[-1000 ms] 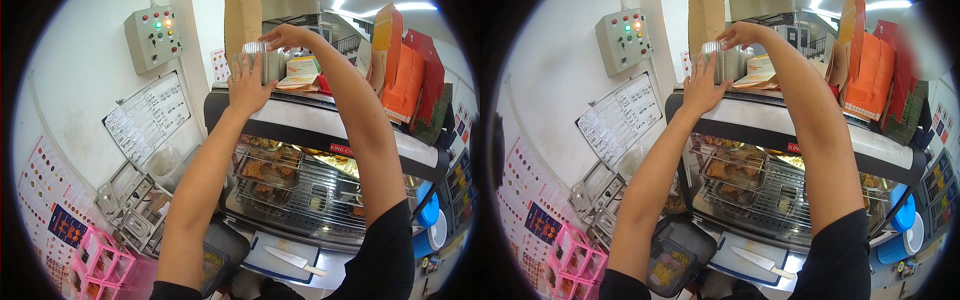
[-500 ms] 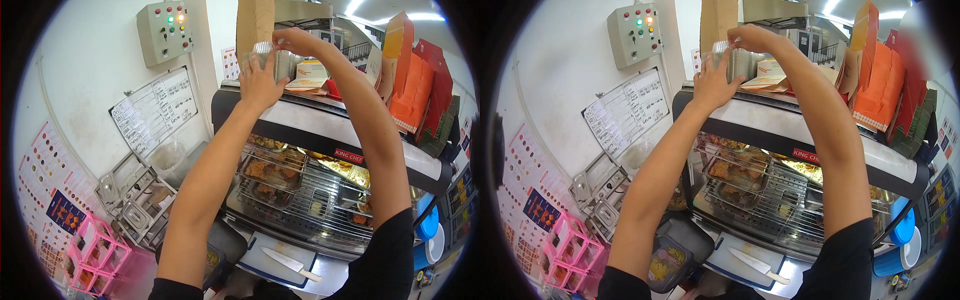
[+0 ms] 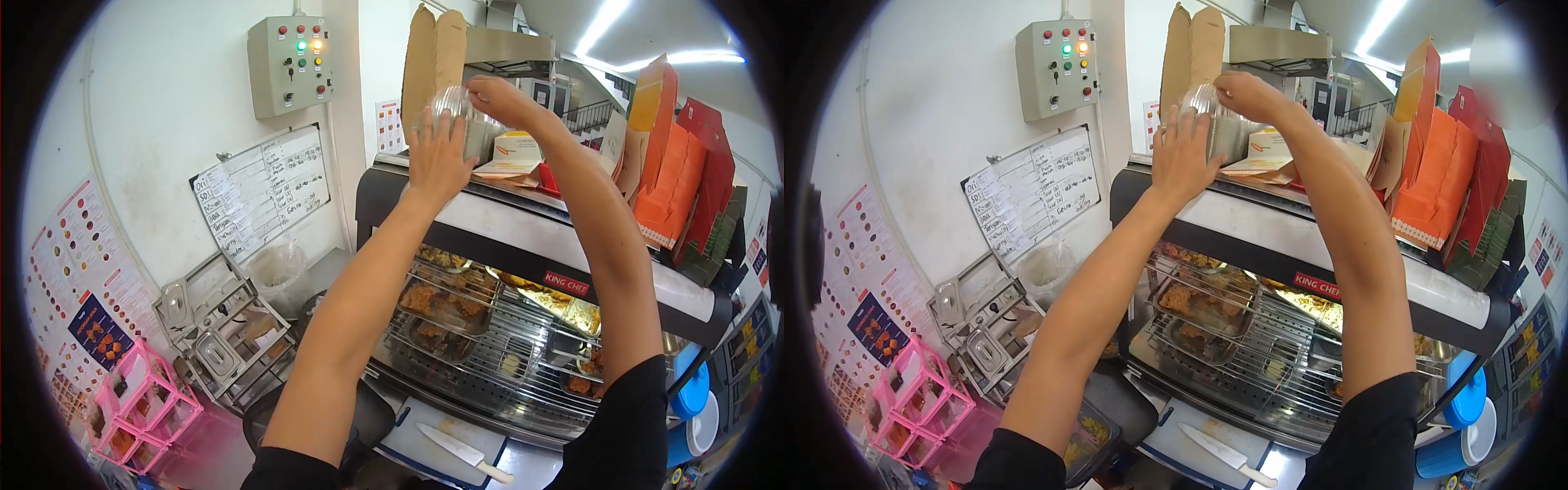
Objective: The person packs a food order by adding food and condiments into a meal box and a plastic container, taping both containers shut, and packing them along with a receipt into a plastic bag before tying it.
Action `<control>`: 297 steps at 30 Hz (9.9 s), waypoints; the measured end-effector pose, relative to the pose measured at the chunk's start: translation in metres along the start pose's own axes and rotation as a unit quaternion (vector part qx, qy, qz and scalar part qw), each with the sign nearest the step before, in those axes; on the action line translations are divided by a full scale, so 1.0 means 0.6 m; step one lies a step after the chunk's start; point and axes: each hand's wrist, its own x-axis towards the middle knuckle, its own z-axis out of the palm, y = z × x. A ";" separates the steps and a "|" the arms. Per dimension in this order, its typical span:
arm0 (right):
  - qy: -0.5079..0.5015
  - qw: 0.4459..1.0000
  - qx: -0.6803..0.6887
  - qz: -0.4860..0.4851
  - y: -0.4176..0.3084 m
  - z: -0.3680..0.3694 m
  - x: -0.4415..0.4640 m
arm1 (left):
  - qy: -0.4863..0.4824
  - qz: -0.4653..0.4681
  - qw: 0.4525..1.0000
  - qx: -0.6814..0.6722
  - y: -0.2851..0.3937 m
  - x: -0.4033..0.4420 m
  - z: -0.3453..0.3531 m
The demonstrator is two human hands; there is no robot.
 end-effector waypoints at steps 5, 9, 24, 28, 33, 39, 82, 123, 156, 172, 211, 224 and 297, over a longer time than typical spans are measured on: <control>-0.011 0.998 -0.006 0.059 0.004 -0.002 0.000 | -0.015 0.003 1.000 -0.027 -0.011 0.010 0.007; -0.075 0.996 -0.043 0.023 -0.019 -0.006 0.024 | -0.024 -0.035 0.998 -0.050 -0.006 0.015 0.007; 0.244 0.858 0.011 0.452 0.094 0.021 0.070 | -0.018 -0.069 0.996 -0.056 0.014 0.015 0.011; 0.332 0.851 -0.001 0.408 0.093 -0.033 0.116 | -0.001 -0.061 0.996 -0.063 0.006 0.014 0.014; 0.405 0.861 -0.096 0.293 0.072 -0.133 0.144 | -0.028 -0.077 0.994 -0.074 0.012 0.013 0.010; 0.425 0.904 -0.040 0.030 -0.158 -0.165 0.133 | 0.159 -0.126 0.908 -0.367 -0.027 0.011 -0.080; 0.305 0.629 -0.100 0.708 -0.620 -0.683 -1.307 | -0.346 -0.635 0.214 -0.656 0.527 -0.821 -0.544; -0.111 0.730 0.030 0.674 -0.417 -0.788 -1.458 | -0.068 -0.737 0.361 -0.568 0.842 -0.671 -0.523; -0.081 0.742 0.416 0.520 -0.883 -0.418 -1.043 | -0.140 -0.691 0.274 -0.654 0.845 -0.787 -0.661; -0.107 0.773 -0.201 0.592 -0.219 -0.660 -1.490 | -0.153 -0.574 0.288 -0.751 1.050 -0.711 -0.479; -0.499 0.260 0.762 0.321 -1.492 0.127 -0.675 | 0.125 -0.870 0.443 -0.176 0.367 -1.210 -1.048; -0.509 0.641 0.570 -0.069 -1.661 0.495 -0.395 | -0.051 -0.864 0.500 0.018 0.038 -1.436 -1.027; -0.443 0.486 0.583 0.478 -1.692 0.152 -0.335 | -0.274 -0.854 0.232 -0.376 -0.055 -1.430 -1.395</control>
